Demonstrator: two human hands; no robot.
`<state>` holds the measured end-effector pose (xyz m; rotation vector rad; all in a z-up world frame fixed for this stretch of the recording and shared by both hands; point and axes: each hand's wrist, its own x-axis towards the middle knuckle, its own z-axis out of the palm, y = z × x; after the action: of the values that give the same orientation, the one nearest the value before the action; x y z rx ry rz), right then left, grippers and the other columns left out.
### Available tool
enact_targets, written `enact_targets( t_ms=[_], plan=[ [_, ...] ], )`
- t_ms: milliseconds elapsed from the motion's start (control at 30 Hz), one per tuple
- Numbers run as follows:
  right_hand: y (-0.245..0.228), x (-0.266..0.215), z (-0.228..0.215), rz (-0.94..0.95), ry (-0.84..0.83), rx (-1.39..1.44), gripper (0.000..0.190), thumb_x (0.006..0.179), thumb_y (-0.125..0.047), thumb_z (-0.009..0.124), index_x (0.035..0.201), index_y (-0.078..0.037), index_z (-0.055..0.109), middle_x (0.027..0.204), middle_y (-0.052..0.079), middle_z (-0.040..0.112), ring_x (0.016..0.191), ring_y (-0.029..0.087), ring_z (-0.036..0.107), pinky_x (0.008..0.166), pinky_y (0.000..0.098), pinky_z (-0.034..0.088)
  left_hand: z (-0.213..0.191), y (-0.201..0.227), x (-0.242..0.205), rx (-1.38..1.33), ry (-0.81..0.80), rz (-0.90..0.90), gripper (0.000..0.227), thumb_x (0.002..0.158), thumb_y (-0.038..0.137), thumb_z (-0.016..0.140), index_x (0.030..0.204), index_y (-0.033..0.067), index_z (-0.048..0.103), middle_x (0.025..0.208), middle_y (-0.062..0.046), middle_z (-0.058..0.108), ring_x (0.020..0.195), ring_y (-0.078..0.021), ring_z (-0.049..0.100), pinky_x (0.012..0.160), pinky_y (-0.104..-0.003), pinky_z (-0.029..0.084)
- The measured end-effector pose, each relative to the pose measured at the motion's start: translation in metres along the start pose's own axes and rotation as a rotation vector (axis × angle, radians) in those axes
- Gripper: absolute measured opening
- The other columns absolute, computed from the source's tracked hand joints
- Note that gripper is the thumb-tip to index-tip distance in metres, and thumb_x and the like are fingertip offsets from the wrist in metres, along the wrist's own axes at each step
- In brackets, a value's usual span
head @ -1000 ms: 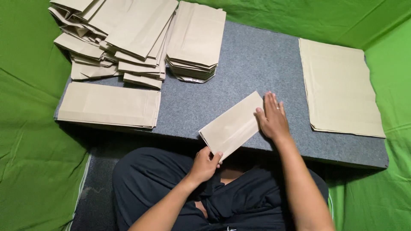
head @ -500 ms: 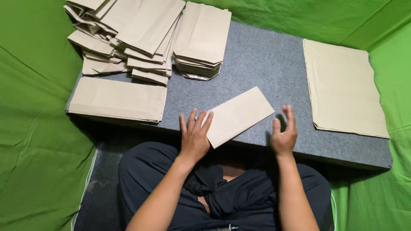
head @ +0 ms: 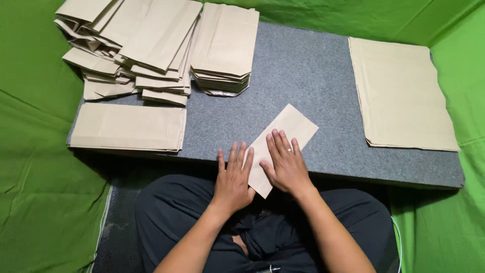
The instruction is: Folding and stacking paper bags on a low table while sitting on the floor
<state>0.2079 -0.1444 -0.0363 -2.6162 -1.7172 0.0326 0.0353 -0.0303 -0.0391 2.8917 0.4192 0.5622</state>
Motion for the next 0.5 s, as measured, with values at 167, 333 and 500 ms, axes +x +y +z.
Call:
enact_targets(
  t_ms=[167,333,500],
  plan=[
    [0.012,0.018,-0.028,0.117,-0.114,0.071,0.081,0.101,-0.061,0.035,0.164,-0.011,0.022,0.168,0.02,0.022,0.157,0.035,0.016,0.124,0.0566,0.014,0.033,0.022,-0.012,0.004,-0.003,0.138,0.098,0.064,0.017,0.059,0.158,0.0047,0.034,0.164,-0.022,0.032,0.154,-0.0392,0.023,0.125,-0.059,0.009],
    [0.05,0.036,-0.031,0.219,-0.102,0.051,0.081,0.103,-0.064,0.032,0.163,-0.009,0.025,0.169,0.021,0.021,0.158,0.036,0.015,0.125,0.0565,0.014,0.04,0.019,-0.014,-0.03,-0.053,0.141,0.097,0.066,0.016,0.057,0.159,0.0033,0.03,0.166,-0.022,0.027,0.156,-0.038,0.019,0.127,-0.053,0.007],
    [0.067,0.04,-0.03,0.341,-0.135,0.085,0.082,0.105,-0.062,0.027,0.163,-0.005,0.021,0.17,0.02,0.017,0.159,0.035,0.009,0.124,0.0637,0.007,0.051,-0.008,0.001,-0.112,0.054,0.115,0.085,0.069,0.009,0.05,0.153,0.0062,0.045,0.159,-0.021,0.042,0.151,-0.0398,0.03,0.122,-0.059,0.016]
  ],
)
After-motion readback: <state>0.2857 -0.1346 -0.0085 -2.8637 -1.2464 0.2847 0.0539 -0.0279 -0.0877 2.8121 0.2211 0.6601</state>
